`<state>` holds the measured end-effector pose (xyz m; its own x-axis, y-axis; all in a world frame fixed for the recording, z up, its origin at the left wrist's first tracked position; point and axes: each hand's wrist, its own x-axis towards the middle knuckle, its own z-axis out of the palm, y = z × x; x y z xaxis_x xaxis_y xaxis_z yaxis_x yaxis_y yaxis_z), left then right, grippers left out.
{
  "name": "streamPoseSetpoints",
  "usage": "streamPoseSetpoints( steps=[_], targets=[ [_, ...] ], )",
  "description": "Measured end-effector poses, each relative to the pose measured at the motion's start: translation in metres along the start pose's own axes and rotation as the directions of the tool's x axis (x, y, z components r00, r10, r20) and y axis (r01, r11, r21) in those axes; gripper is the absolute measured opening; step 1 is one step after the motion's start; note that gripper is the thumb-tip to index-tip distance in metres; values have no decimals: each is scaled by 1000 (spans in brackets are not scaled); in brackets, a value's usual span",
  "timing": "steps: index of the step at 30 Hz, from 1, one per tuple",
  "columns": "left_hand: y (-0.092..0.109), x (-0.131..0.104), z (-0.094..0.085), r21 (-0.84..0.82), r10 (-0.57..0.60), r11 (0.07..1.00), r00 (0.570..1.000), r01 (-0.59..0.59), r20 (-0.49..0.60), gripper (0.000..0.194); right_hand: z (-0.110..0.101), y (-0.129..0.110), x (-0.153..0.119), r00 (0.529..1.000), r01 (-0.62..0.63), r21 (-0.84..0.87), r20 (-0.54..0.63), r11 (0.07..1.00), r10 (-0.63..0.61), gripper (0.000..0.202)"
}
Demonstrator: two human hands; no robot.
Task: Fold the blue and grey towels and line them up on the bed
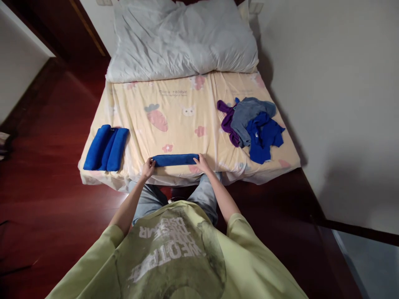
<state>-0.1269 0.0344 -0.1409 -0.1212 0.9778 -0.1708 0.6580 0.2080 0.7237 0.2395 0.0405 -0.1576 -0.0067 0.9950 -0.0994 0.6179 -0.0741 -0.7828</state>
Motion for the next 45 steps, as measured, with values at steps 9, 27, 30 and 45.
streamPoseSetpoints(
  steps=[9, 27, 30, 45],
  targets=[
    [2, 12, 5, 22, -34, 999, 999, 35, -29, 36, 6, 0, 11, 994, -107, -92, -38, 990, 104, 17],
    [7, 7, -2, 259, 417, 875, 909, -409, 28, 32, -7, -34, -21, 940, 335, -377, 76, 863, -331, 34],
    [4, 4, -7, 244, 489, 814, 849, -527, 202, 33, -13, -31, -29, 902, 432, -382, 201, 817, -383, 36],
    [28, 5, -25, 535, 543, 558, 767, -634, 342, 32, -19, -48, 0, 885, 462, -676, 305, 575, -352, 37]
  ],
)
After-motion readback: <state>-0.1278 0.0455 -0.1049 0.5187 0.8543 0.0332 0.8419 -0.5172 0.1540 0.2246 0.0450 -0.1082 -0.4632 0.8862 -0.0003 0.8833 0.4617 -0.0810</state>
